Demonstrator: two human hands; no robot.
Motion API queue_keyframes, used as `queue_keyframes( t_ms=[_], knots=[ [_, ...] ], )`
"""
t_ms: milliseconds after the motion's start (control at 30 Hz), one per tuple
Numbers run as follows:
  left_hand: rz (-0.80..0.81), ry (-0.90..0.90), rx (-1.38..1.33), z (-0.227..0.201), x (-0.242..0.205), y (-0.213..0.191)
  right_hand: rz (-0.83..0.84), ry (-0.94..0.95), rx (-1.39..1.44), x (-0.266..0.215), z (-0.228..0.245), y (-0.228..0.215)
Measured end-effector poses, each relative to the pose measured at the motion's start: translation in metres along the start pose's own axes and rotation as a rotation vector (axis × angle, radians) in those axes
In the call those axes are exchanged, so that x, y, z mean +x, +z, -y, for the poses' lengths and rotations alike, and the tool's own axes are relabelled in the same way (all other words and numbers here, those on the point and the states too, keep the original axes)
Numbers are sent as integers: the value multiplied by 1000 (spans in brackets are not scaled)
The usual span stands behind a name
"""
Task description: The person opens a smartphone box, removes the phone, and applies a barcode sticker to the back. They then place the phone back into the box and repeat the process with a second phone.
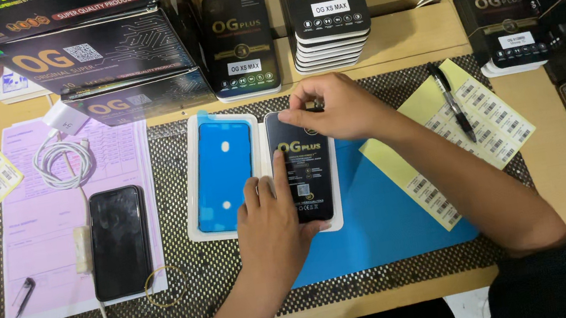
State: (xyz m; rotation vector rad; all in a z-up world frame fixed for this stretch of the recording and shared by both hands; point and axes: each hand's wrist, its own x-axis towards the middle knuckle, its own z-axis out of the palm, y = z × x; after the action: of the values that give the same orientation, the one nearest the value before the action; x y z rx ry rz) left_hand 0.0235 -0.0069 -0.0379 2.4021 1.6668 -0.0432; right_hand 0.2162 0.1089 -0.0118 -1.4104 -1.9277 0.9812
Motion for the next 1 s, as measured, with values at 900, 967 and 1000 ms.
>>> queue_keyframes(
  t_ms=[900,967,1000],
  knots=[
    [272,299,-1604,-18,-20,-28,-562,258,958,-115,-60,-21],
    [281,317,-1726,-22,-19,-20,-567,209,894,-120,-65,-24],
    [287,335,-1849,-24,-19,-16,-572,160,827,-123,-68,-24]
  ],
)
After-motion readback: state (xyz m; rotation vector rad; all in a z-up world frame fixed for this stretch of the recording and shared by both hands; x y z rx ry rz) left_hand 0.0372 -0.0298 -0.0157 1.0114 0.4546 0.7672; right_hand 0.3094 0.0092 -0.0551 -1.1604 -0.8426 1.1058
